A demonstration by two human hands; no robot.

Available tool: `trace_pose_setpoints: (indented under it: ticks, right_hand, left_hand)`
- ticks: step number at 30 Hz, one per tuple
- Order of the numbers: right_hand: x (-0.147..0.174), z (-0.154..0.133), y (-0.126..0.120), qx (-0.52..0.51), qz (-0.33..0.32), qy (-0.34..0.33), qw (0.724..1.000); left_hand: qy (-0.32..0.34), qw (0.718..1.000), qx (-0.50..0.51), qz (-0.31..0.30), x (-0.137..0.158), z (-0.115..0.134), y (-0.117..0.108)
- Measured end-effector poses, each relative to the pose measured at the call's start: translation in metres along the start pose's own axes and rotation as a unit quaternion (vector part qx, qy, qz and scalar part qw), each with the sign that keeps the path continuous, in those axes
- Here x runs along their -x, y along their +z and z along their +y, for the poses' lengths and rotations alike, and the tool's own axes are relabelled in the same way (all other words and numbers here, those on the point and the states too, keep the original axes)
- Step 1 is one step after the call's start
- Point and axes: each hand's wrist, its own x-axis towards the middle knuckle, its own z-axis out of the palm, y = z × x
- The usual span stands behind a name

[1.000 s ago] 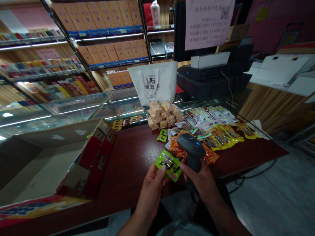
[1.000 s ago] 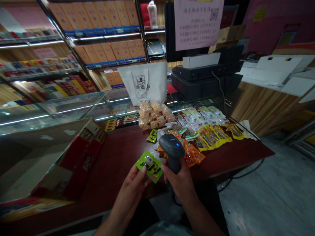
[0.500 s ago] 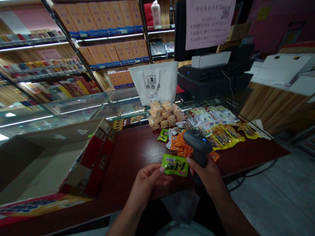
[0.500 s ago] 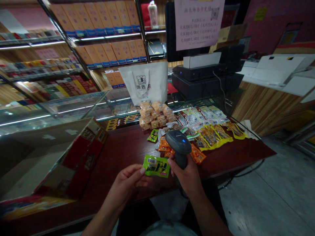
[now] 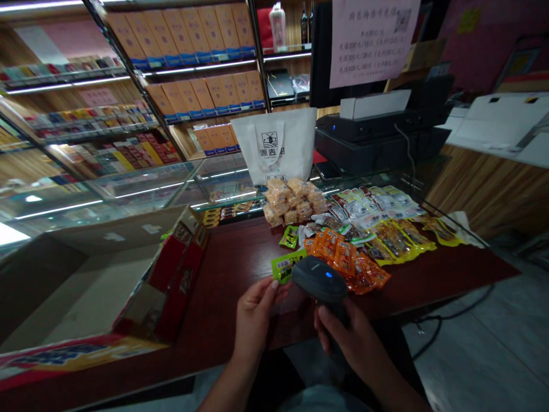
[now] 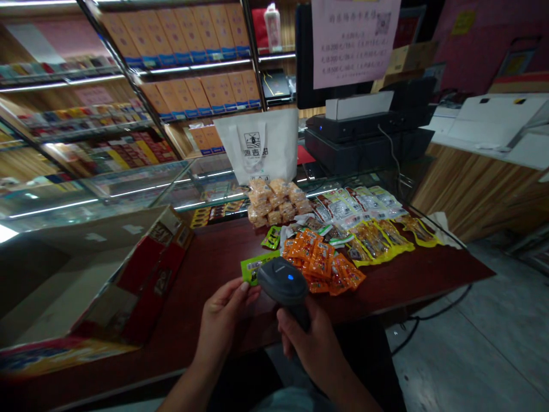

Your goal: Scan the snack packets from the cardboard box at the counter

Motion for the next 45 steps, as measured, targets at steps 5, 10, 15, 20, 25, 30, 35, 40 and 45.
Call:
trace_pose_setpoints:
  ticks: [5, 10, 15, 20, 25, 30, 35, 40, 45]
  right_hand:
    - [-0.001, -0.001, -0.001, 0.002, -0.005, 0.002, 1.000]
    - [0.000, -0.005, -0.001, 0.015, -0.013, 0.005, 1.000]
    - [0.001, -0.007, -0.001, 0.040, -0.009, 0.020, 0.999]
    - [0.001, -0.007, -0.001, 0.048, -0.018, 0.009, 0.999]
    - [0.000, -0.005, 0.000, 0.041, -0.013, 0.006, 0.999]
    - [-0.003, 0.000, -0.005, 0.020, 0.002, 0.019, 1.000]
    - [-0.008, 0.002, -0.017, -0.011, 0.024, 0.005, 1.000]
    - [-0.007, -0.003, -0.024, -0.028, 0.055, 0.008, 0.998]
    - [-0.004, -0.001, -0.021, -0.030, 0.053, 0.007, 0.998]
  left_hand:
    - [0.016, 1.000, -0.009, -0.001, 0.001, -0.003, -0.003]
    - [0.026, 0.999, -0.027, 0.005, 0.000, -0.005, -0.005]
    - [0.033, 0.998, -0.052, 0.006, -0.001, -0.006, -0.006]
    - [0.039, 0.996, -0.077, -0.001, 0.000, -0.005, -0.006]
    - [0.028, 0.998, -0.048, 0.007, -0.001, -0.008, -0.006]
    - [-0.016, 1.000, 0.014, 0.017, -0.009, -0.014, -0.008]
    - [-0.084, 0.989, 0.107, 0.049, -0.031, -0.012, -0.009]
    - [-0.109, 0.985, 0.124, 0.054, -0.069, -0.001, 0.007]
    - [-0.127, 0.985, 0.114, 0.041, -0.107, -0.004, 0.031]
